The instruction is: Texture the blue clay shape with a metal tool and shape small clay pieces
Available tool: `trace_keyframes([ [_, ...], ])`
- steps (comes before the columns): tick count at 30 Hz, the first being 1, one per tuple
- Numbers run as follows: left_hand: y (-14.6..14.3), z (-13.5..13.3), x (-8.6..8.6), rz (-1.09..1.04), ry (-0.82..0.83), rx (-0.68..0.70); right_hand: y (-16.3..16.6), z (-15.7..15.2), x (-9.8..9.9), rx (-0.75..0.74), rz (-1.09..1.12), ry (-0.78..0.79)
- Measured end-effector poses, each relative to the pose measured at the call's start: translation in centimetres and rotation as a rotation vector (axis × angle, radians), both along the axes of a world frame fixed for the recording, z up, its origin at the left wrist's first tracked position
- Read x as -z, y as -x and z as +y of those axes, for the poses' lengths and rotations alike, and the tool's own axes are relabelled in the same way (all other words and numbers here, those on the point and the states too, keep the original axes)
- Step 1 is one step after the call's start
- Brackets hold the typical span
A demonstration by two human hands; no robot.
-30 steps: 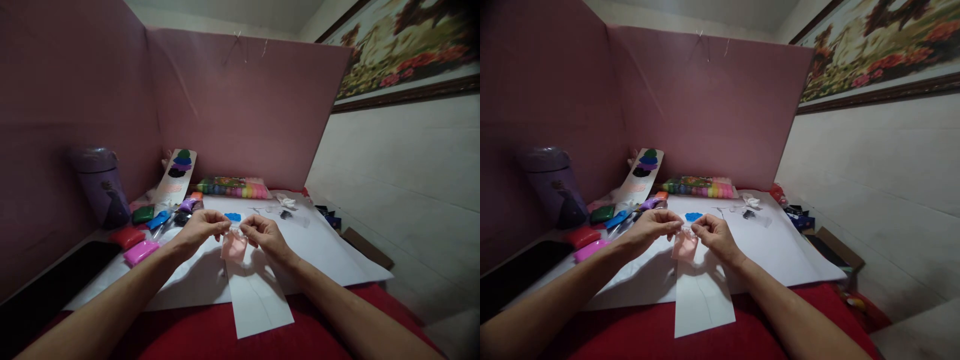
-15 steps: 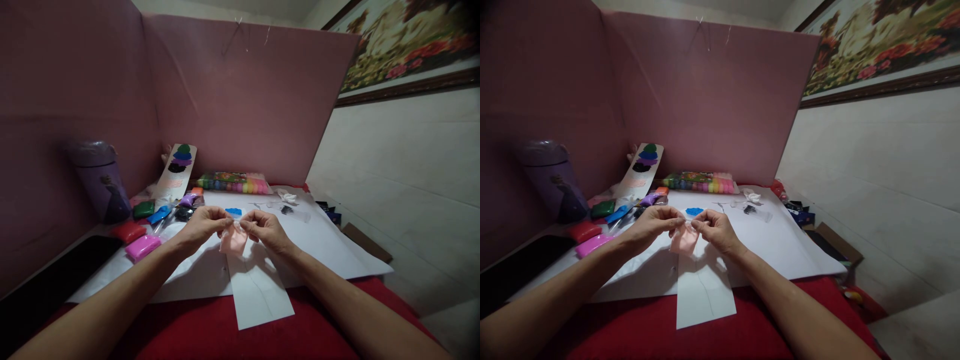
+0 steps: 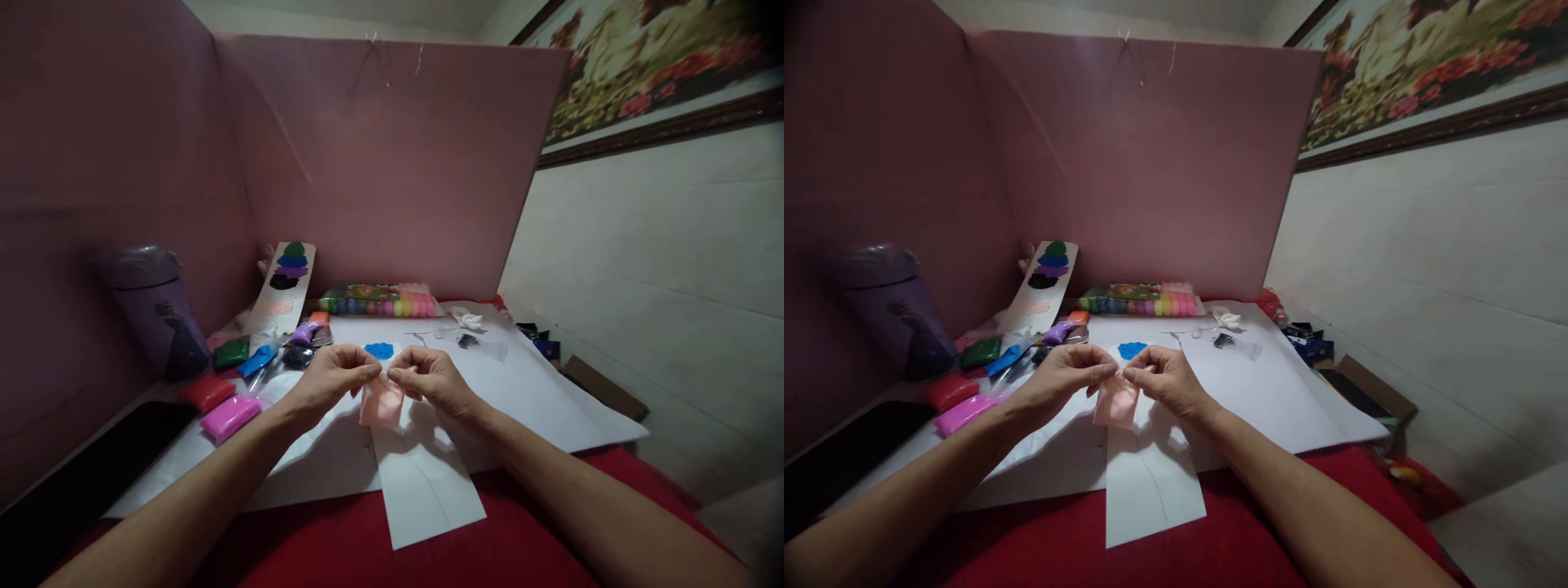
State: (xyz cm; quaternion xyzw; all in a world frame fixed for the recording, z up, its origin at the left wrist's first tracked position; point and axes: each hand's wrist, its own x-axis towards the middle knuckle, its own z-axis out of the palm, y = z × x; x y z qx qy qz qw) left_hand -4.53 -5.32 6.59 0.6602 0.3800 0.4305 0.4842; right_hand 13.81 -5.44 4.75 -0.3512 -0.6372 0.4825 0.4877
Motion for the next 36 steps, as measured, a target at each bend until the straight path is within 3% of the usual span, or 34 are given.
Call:
trace_keyframes([
  [17, -0.7, 0.1, 0.5, 0.077, -0.135, -0.061, -0.3, 0.2, 0.3, 0.012, -0.071, -0.109],
  [24, -1.1, 0.0, 0.9, 0.057, -0.145, -0.068, -0.2, 0.0, 0.2, 0.111, -0.149, -0.168],
  [36, -0.7, 0.3, 0.9, 0.04, -0.135, -0.067, -0.4, 0.5, 0.7, 0.041, -0.138, -0.184],
])
